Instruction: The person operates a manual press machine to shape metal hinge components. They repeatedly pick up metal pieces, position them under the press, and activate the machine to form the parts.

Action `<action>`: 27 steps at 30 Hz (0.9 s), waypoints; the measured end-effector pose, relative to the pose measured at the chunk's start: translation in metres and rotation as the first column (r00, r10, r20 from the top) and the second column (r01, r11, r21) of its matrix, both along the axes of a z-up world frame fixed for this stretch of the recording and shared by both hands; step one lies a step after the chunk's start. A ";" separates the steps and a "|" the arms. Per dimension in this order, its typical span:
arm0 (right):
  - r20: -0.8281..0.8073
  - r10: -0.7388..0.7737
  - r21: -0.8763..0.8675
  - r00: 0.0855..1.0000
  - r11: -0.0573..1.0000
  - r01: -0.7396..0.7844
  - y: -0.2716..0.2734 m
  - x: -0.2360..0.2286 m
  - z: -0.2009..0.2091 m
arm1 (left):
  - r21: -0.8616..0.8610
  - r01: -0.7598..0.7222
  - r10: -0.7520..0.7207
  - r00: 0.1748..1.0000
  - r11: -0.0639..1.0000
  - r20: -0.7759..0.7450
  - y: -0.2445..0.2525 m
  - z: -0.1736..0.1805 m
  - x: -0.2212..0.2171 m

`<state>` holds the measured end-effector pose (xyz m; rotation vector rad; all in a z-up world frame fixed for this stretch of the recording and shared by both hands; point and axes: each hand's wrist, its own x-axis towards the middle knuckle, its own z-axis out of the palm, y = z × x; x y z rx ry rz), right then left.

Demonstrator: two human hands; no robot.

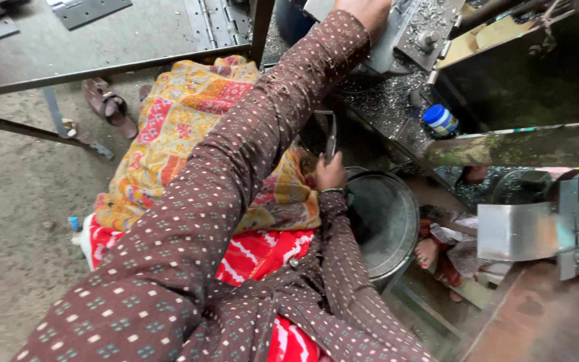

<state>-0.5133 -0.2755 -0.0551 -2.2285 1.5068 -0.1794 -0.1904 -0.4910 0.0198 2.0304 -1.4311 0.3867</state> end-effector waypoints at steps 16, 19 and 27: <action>-0.127 0.190 -0.195 0.973 0.957 -0.213 -0.010 0.002 0.177 | 0.375 0.041 -0.082 0.992 0.926 0.096 0.219 0.145 -0.096; -0.132 0.212 -0.215 0.968 0.948 -0.236 -0.003 0.001 0.176 | 0.024 0.114 -0.116 0.984 0.993 0.137 0.263 0.137 -0.101; -0.011 0.263 -0.221 0.965 0.940 -0.259 0.001 -0.003 0.182 | -0.230 0.258 -0.236 0.965 0.938 0.116 0.216 0.171 -0.072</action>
